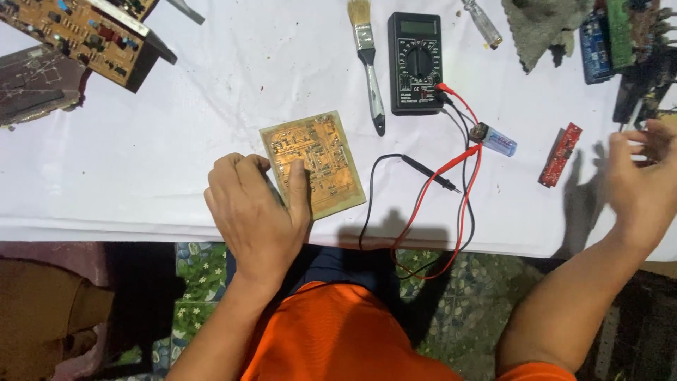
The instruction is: Applying hot glue to an electronic circuit board by melting a glue stick with a handheld lighter.
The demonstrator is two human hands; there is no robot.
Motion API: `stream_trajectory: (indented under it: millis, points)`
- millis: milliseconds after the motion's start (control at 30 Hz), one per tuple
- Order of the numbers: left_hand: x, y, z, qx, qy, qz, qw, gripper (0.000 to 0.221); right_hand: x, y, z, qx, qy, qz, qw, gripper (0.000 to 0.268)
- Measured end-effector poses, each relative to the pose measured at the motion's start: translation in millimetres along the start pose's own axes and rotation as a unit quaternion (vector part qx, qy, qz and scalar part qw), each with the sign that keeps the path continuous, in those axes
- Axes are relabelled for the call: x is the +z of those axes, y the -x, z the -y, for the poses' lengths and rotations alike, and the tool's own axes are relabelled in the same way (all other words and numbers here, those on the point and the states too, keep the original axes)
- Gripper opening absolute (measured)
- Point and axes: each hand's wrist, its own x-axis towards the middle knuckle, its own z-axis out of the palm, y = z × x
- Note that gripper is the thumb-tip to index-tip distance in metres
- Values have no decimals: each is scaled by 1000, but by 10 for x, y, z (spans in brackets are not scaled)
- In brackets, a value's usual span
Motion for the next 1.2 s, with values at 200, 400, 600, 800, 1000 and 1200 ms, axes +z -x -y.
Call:
stream_trajectory:
  millis: [200, 400, 600, 800, 1000, 1200]
  points:
    - [73, 91, 17, 16, -54, -1, 998, 45, 142, 206, 1293, -98, 2, 108, 989, 27]
    - [17, 114, 41, 6, 13, 11, 1000, 47, 228, 219, 1669, -144, -5, 138, 980, 33]
    - [-13, 136, 51, -20, 102, 35, 994, 35, 405, 209, 1656, -240, -8, 142, 960, 31]
    - [-27, 111, 122, -90, 195, 52, 975, 25, 266, 224, 1727, -162, -136, 112, 971, 28]
    - [215, 72, 198, -65, 40, 47, 996, 23, 301, 211, 2519, -83, -327, 215, 916, 34]
    - [225, 1, 239, -72, 24, 22, 997, 16, 543, 38, 3277, -170, -277, 318, 891, 38]
